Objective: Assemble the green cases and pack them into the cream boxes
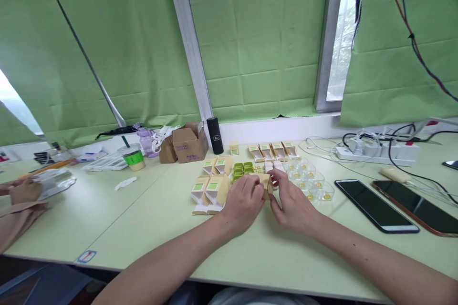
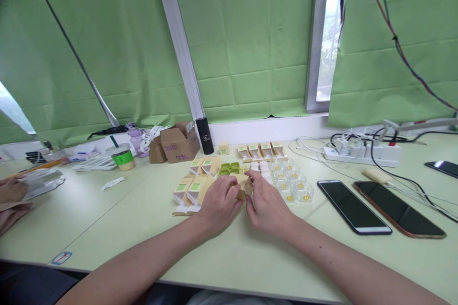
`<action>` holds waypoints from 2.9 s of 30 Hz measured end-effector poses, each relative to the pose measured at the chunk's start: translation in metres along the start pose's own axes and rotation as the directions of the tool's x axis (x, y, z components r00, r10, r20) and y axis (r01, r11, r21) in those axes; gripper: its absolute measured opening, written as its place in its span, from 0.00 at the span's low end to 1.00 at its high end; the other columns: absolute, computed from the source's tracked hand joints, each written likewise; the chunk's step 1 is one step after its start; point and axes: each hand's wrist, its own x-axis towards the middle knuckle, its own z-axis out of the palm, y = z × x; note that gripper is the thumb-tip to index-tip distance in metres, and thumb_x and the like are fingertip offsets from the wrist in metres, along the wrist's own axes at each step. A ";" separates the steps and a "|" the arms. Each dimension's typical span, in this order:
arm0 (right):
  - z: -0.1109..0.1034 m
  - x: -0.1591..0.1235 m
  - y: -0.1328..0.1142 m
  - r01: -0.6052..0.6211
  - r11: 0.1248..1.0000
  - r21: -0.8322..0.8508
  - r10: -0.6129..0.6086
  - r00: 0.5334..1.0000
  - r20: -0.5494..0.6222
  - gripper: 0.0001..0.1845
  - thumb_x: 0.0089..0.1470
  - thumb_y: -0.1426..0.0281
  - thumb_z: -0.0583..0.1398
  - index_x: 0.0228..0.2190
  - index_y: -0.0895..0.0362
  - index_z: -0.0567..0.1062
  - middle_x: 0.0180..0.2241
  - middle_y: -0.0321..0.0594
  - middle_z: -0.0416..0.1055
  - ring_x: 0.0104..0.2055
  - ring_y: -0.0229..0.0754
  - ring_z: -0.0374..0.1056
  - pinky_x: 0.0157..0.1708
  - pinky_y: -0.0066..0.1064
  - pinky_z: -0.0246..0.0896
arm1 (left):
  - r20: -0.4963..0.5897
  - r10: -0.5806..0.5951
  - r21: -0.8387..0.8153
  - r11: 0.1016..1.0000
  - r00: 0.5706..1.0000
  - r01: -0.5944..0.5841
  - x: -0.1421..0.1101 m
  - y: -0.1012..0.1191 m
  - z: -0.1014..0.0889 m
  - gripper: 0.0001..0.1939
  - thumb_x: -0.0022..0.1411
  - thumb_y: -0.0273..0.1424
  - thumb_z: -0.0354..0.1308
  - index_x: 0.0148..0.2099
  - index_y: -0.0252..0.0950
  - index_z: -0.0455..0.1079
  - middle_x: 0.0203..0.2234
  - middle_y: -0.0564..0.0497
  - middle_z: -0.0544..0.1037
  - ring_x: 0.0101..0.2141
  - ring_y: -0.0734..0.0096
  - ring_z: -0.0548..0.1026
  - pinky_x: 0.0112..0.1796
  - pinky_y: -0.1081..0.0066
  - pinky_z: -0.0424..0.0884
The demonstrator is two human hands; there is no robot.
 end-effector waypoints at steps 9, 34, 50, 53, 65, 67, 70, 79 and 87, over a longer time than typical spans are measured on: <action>0.004 0.000 -0.001 -0.021 1.000 0.000 0.021 1.000 0.012 0.34 0.58 0.76 0.55 0.63 0.57 0.50 0.50 0.53 0.66 0.47 0.52 0.72 0.43 0.46 0.74 | -0.013 0.024 0.005 1.000 1.000 -0.024 0.001 0.001 -0.002 0.06 0.64 0.22 0.54 0.41 0.38 0.64 0.38 0.44 0.74 0.37 0.61 0.71 0.36 0.62 0.72; 0.001 0.003 0.007 -0.148 0.970 0.191 0.153 0.988 -0.012 0.27 0.61 0.78 0.51 0.59 0.52 0.50 0.58 0.58 0.65 0.55 0.52 0.73 0.48 0.47 0.72 | 0.086 -0.119 -0.201 0.970 0.989 0.135 -0.006 -0.005 -0.003 0.18 0.60 0.22 0.60 0.52 0.35 0.62 0.48 0.39 0.72 0.47 0.52 0.71 0.42 0.56 0.76; -0.019 0.014 0.013 -0.097 0.919 0.383 0.222 0.929 -0.297 0.16 0.69 0.65 0.55 0.56 0.48 0.61 0.60 0.50 0.66 0.60 0.52 0.67 0.55 0.51 0.68 | 0.267 -0.314 -0.563 0.716 0.911 0.412 -0.007 0.001 -0.011 0.19 0.67 0.23 0.58 0.57 0.42 0.61 0.56 0.42 0.66 0.57 0.57 0.69 0.57 0.54 0.71; -0.027 0.017 0.017 -0.012 0.978 0.208 0.095 0.914 -0.395 0.12 0.67 0.69 0.55 0.51 0.50 0.68 0.56 0.50 0.69 0.61 0.55 0.65 0.60 0.57 0.63 | 0.293 -0.333 -0.559 0.701 0.896 0.443 -0.006 0.003 -0.014 0.19 0.67 0.24 0.58 0.58 0.42 0.62 0.56 0.42 0.65 0.55 0.57 0.69 0.56 0.53 0.72; -0.025 0.015 0.021 0.248 0.963 0.107 -0.193 0.908 -0.372 0.22 0.65 0.81 0.51 0.52 0.50 0.73 0.45 0.46 0.77 0.50 0.50 0.75 0.48 0.46 0.73 | 0.330 -0.360 -0.546 0.681 0.873 0.487 -0.005 0.001 -0.014 0.34 0.68 0.25 0.57 0.72 0.48 0.54 0.61 0.42 0.64 0.62 0.53 0.65 0.63 0.47 0.67; -0.023 0.014 0.024 0.238 0.968 0.080 -0.196 0.914 -0.356 0.22 0.65 0.81 0.50 0.52 0.50 0.73 0.44 0.46 0.78 0.49 0.49 0.75 0.48 0.46 0.73 | 0.336 -0.371 -0.542 0.675 0.866 0.500 -0.006 0.000 -0.012 0.34 0.68 0.24 0.57 0.72 0.47 0.54 0.61 0.42 0.63 0.63 0.54 0.65 0.63 0.48 0.66; -0.020 0.012 0.026 0.192 0.980 0.057 -0.167 0.940 -0.299 0.20 0.66 0.79 0.51 0.53 0.50 0.72 0.45 0.46 0.78 0.48 0.50 0.75 0.46 0.46 0.74 | 0.333 -0.380 -0.537 0.676 0.863 0.505 -0.007 -0.002 -0.010 0.34 0.68 0.23 0.56 0.72 0.46 0.53 0.62 0.41 0.63 0.63 0.54 0.65 0.63 0.48 0.66; -0.008 0.009 0.019 0.099 0.994 0.052 -0.093 0.990 -0.110 0.21 0.69 0.75 0.49 0.58 0.49 0.66 0.42 0.45 0.77 0.43 0.51 0.72 0.42 0.48 0.71 | 0.293 -0.405 -0.513 0.698 0.866 0.500 -0.005 -0.008 -0.006 0.33 0.67 0.23 0.57 0.70 0.45 0.56 0.60 0.42 0.64 0.62 0.54 0.67 0.61 0.48 0.69; -0.001 0.008 0.017 0.000 0.997 0.074 0.004 0.998 -0.061 0.17 0.68 0.76 0.50 0.54 0.51 0.68 0.37 0.44 0.73 0.39 0.49 0.70 0.36 0.42 0.68 | 0.299 -0.431 -0.491 0.695 0.851 0.525 -0.002 -0.010 -0.003 0.32 0.66 0.22 0.57 0.69 0.44 0.56 0.60 0.42 0.65 0.62 0.54 0.66 0.62 0.49 0.68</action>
